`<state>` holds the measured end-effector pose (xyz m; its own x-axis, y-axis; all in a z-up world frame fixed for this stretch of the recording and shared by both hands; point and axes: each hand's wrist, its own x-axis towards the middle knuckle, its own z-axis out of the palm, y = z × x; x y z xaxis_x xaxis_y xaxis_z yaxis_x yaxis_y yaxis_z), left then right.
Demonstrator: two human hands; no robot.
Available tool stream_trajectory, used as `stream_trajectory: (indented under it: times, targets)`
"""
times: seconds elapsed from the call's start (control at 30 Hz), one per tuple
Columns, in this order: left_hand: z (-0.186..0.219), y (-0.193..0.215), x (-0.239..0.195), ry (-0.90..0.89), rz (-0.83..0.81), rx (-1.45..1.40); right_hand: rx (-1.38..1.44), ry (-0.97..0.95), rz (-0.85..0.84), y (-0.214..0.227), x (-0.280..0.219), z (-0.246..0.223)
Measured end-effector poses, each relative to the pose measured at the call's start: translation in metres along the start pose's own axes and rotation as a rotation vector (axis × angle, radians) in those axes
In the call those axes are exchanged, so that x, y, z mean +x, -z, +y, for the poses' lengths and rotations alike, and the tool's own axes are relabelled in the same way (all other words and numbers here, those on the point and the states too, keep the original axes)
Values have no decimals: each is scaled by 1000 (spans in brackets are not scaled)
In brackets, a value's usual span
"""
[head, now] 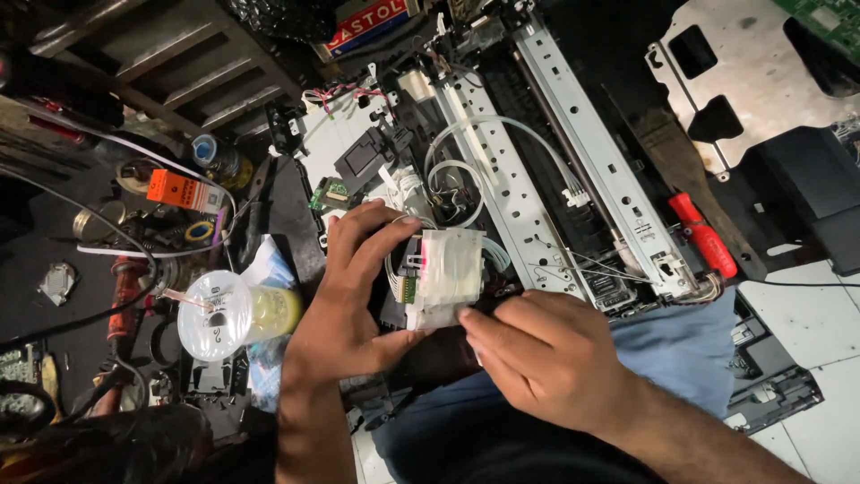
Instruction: The person works on a disassembled printer, handling a small black component and connecting wires to a circuit board. They repeatedly adjust the component and wires, then use a screwdriver to tighten screws on the assembly.
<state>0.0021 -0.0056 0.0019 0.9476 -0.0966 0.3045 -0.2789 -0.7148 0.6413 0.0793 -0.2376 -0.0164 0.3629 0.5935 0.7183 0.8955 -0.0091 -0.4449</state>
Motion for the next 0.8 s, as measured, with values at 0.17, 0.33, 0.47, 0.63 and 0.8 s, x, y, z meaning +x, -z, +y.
stream_trajectory:
  times: [0.17,0.33,0.47,0.63,0.8]
  targets:
    - [0,0,0,-30,12,13,12,-19,-31,-5,-2,-4]
    - [2,3,2,-14,-5,28,41,-7,-11,1,2,-5]
    - [5,4,-1,-2,-13,43,14,-41,-91,1,-2,-8]
    - [6,5,-1,-7,-24,38,-11,-29,-114,7,1,-14]
    - [6,4,-1,-18,-19,10,-24,-75,-176,5,-7,-14]
